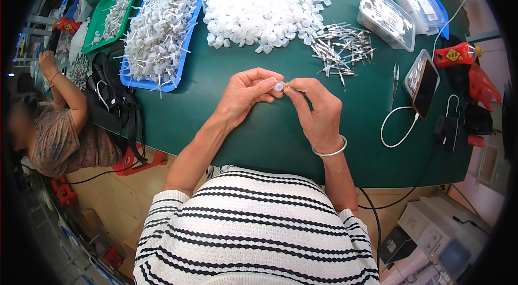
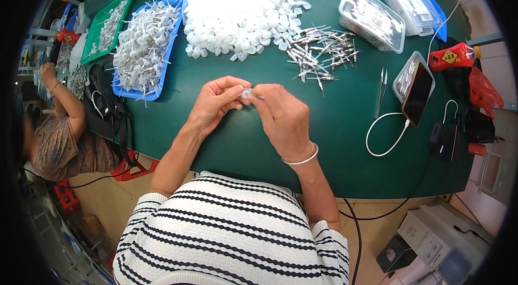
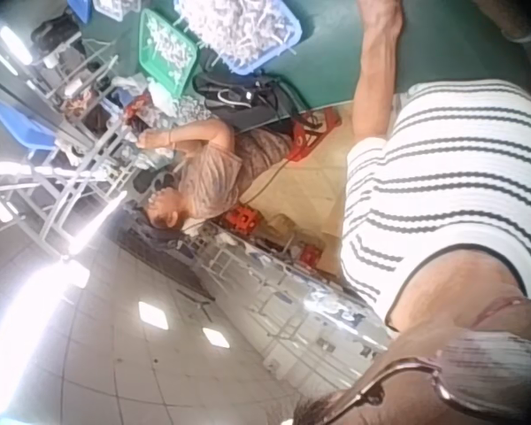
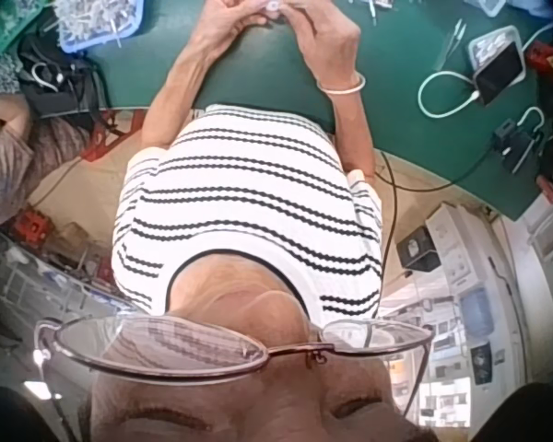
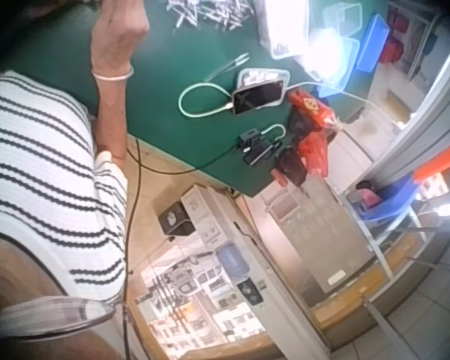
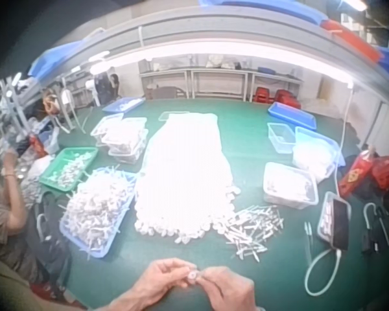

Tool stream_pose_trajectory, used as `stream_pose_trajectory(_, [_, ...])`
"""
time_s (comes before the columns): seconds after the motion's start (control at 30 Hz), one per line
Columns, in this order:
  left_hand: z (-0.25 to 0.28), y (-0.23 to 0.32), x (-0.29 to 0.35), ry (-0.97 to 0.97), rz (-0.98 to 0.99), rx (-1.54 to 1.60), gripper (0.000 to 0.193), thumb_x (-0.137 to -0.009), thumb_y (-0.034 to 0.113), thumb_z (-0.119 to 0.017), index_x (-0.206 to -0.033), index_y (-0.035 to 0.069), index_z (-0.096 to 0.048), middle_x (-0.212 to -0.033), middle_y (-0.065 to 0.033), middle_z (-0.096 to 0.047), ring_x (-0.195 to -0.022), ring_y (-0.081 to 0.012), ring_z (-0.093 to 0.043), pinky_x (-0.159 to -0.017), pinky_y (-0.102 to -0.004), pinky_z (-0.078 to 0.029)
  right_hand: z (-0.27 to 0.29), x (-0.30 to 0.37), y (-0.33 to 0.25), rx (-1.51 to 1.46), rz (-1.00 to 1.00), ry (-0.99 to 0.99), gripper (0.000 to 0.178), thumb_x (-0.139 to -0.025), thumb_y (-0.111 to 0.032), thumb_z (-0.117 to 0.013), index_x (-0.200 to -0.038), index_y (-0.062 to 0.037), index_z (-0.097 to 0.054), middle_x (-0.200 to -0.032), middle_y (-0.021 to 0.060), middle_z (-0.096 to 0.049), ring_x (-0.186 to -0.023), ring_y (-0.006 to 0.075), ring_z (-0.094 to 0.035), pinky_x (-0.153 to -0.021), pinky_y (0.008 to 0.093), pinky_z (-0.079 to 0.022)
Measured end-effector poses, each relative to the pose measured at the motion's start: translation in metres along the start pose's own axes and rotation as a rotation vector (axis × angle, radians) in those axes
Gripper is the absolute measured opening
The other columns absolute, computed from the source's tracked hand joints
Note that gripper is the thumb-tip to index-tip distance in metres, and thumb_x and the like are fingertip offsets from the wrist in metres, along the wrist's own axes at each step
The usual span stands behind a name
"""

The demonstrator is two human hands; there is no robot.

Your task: The person sits at a green workbench and repeatedly picks up small white plastic caps and metal pins. They insert the metal pins into the white caps one by one and place the assembled units into a blue tray. The process is repetitive and involves handling small parts with precision.

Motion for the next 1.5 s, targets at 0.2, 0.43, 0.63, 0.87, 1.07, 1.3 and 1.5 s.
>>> stream_pose_trajectory(0.2, [0.000, 0.002, 0.001, 0.018, 0.002, 0.014, 0.017, -0.088, 0.013, -0.062, -0.100, 0.001, -0.063, -0.089, -0.0059, -0.066, -0.078, -0.0099, -0.064, -0.064, -0.0190, -0.053, -0.001, 0.001, -0.003, 0.023, 0.057, 0.019, 0.017, -0.075, 0.000, -0.069, -0.089, -0.0053, -0.062, -0.080, 0.0076, -0.064, -0.064, 0.0230, -0.062, -0.054, 0.0306, -0.048])
stream_pose_trajectory(0.43, [-0.002, 0.001, 0.001, -0.001, 0.040, 0.128, 0.017, -0.089, 0.012, -0.060, -0.102, 0.000, -0.062, -0.090, -0.0060, -0.066, -0.078, -0.0088, -0.063, -0.065, -0.0179, -0.054, -0.001, 0.005, -0.002, -0.026, 0.102, 0.086, 0.021, -0.073, 0.002, -0.070, -0.091, -0.0048, -0.063, -0.083, 0.0072, -0.066, -0.068, 0.0219, -0.064, -0.057, 0.0289, -0.050])
stream_pose_trajectory(0.63, [-0.001, -0.002, 0.000, -0.017, 0.074, 0.205, 0.017, -0.090, 0.012, -0.059, -0.102, 0.000, -0.061, -0.088, -0.0061, -0.066, -0.077, -0.0097, -0.064, -0.062, -0.0175, -0.055, -0.002, 0.006, -0.005, -0.026, 0.177, 0.108, 0.027, -0.071, 0.004, -0.072, -0.094, -0.0054, -0.062, -0.085, 0.0071, -0.067, -0.071, 0.0212, -0.066, -0.058, 0.0282, -0.052])
stream_pose_trajectory(0.87, [-0.001, -0.005, -0.001, -0.067, 0.088, 0.285, 0.020, -0.090, 0.013, -0.060, -0.103, -0.002, -0.061, -0.090, -0.0086, -0.066, -0.079, -0.0126, -0.066, -0.065, -0.0190, -0.055, -0.001, 0.005, -0.009, -0.042, 0.209, 0.107, 0.029, -0.069, 0.004, -0.073, -0.094, -0.0059, -0.063, -0.087, 0.0068, -0.068, -0.074, 0.0202, -0.066, -0.060, 0.0273, -0.053])
stream_pose_trajectory(1.07, [-0.002, -0.004, 0.001, -0.049, 0.096, 0.272, 0.020, -0.090, 0.014, -0.059, -0.103, -0.002, -0.060, -0.088, -0.0075, -0.065, -0.077, -0.0112, -0.065, -0.062, -0.0176, -0.055, -0.001, 0.005, -0.011, -0.062, 0.218, 0.100, 0.029, -0.069, 0.005, -0.073, -0.093, -0.0068, -0.064, -0.089, 0.0060, -0.068, -0.075, 0.0191, -0.066, -0.060, 0.0264, -0.054])
stream_pose_trajectory(1.3, [-0.002, 0.000, 0.001, -0.039, 0.057, 0.209, 0.020, -0.090, 0.014, -0.060, -0.102, -0.002, -0.061, -0.088, -0.0073, -0.065, -0.076, -0.0103, -0.064, -0.063, -0.0181, -0.055, 0.000, 0.003, -0.017, -0.021, 0.229, 0.067, 0.024, -0.071, 0.005, -0.071, -0.091, -0.0035, -0.063, -0.088, 0.0103, -0.068, -0.075, 0.0215, -0.066, -0.061, 0.0270, -0.053])
stream_pose_trajectory(1.5, [-0.002, 0.003, 0.002, -0.028, 0.017, 0.165, 0.019, -0.089, 0.013, -0.061, -0.101, -0.001, -0.062, -0.088, -0.0066, -0.066, -0.076, -0.0090, -0.063, -0.064, -0.0185, -0.055, 0.000, 0.003, -0.017, 0.023, 0.251, 0.060, 0.026, -0.069, 0.005, -0.071, -0.092, -0.0052, -0.063, -0.088, 0.0068, -0.067, -0.073, 0.0195, -0.064, -0.059, 0.0268, -0.052])
Point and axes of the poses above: each hand's wrist, its own x-axis away from the middle knuckle, its own z-axis out of the back of the hand, y = z × x, the point moved 7 cm from there along -x, towards the middle knuckle
